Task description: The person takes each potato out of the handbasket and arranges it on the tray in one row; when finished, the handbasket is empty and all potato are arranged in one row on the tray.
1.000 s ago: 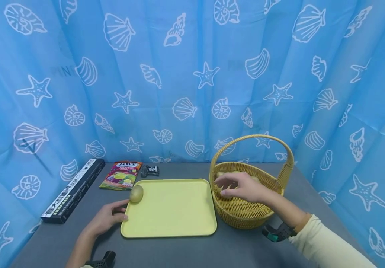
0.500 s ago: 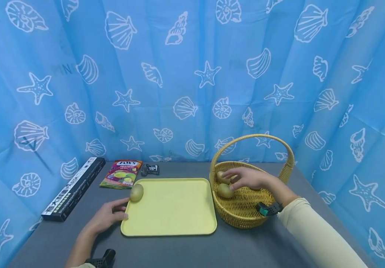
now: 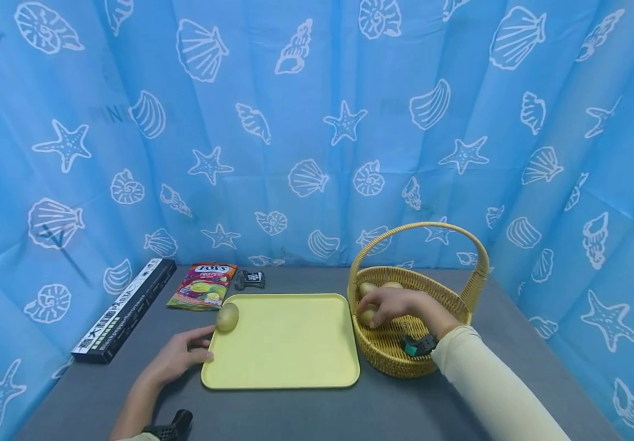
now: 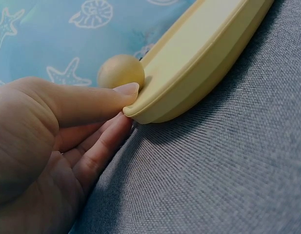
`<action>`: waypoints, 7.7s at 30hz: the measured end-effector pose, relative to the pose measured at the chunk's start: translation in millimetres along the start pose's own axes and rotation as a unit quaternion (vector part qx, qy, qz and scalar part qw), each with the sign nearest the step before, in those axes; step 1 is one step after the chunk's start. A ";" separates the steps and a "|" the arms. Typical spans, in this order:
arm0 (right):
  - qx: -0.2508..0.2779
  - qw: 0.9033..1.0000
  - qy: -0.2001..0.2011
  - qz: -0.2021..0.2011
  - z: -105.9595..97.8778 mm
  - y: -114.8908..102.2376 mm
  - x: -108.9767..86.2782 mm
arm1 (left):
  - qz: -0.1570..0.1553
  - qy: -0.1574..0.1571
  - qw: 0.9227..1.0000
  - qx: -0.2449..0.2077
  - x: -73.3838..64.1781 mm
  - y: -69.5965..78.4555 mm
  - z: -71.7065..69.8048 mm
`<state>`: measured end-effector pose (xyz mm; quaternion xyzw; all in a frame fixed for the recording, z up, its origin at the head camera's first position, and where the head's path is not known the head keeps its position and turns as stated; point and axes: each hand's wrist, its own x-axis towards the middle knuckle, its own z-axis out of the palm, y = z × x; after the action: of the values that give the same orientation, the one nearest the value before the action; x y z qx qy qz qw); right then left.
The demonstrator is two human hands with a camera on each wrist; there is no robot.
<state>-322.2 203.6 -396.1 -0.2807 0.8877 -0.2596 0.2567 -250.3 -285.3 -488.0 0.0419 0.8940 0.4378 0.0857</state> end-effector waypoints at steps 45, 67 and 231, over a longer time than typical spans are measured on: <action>0.069 0.966 0.182 -0.170 -2.5 -80.4 -65.5 | -0.012 0.000 1.000 -0.005 -0.2 1.5 -0.6; 0.078 0.965 0.163 -0.189 42.9 -130.3 15.9 | 0.001 -0.004 1.000 -0.010 -1.3 1.5 -1.8; -0.048 0.972 0.228 0.015 -4.7 8.3 14.8 | -0.003 0.002 1.000 -0.011 -0.5 2.1 -0.5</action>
<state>-338.5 201.6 -402.2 -0.2128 0.9385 -0.2695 0.0376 -249.9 -284.4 -486.0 0.0375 0.8892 0.4478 0.0857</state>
